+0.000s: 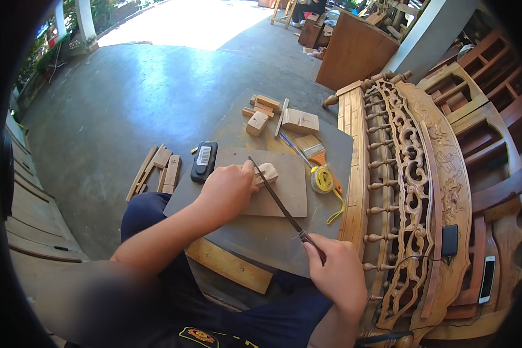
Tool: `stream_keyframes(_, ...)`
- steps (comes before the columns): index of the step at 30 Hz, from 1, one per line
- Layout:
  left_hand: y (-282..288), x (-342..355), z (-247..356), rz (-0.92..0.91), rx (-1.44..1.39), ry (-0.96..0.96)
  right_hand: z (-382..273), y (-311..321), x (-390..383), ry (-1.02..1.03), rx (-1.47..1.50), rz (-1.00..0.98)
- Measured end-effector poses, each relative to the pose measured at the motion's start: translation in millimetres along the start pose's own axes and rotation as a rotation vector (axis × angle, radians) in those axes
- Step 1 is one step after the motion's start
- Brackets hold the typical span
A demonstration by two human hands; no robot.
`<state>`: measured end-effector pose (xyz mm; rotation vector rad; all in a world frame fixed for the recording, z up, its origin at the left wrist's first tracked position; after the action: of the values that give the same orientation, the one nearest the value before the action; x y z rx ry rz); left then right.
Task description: Using a small saw to cut and shape a wood block, then cleaning it with a brush and measuring it with a tape measure.
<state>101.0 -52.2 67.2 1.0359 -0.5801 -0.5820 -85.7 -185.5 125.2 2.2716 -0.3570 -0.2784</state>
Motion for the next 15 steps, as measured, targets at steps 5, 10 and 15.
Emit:
stream_keyframes(5, 3, -3, -2, 0.024, 0.014, -0.048, 0, -49, 45, 0.174, 0.007, 0.125)
stream_keyframes(10, 2, 0, -6, -0.026, 0.017, 0.026, -8, -7, 17, -0.001, -0.067, -0.054)
stream_keyframes(15, -7, 0, 7, 0.011, 0.085, -0.105, 0, -24, 27, 0.059, -0.004, 0.046)
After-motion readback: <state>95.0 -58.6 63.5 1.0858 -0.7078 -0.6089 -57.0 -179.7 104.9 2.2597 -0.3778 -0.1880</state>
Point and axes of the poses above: each hand's wrist, its own x-axis towards the middle knuckle, its own y-axis out of the back of the hand, z = x × y, the point moved 6 cm from there along x, towards the middle knuckle, and after that the axes turned 1 degree about x, right-handed, at the moved point
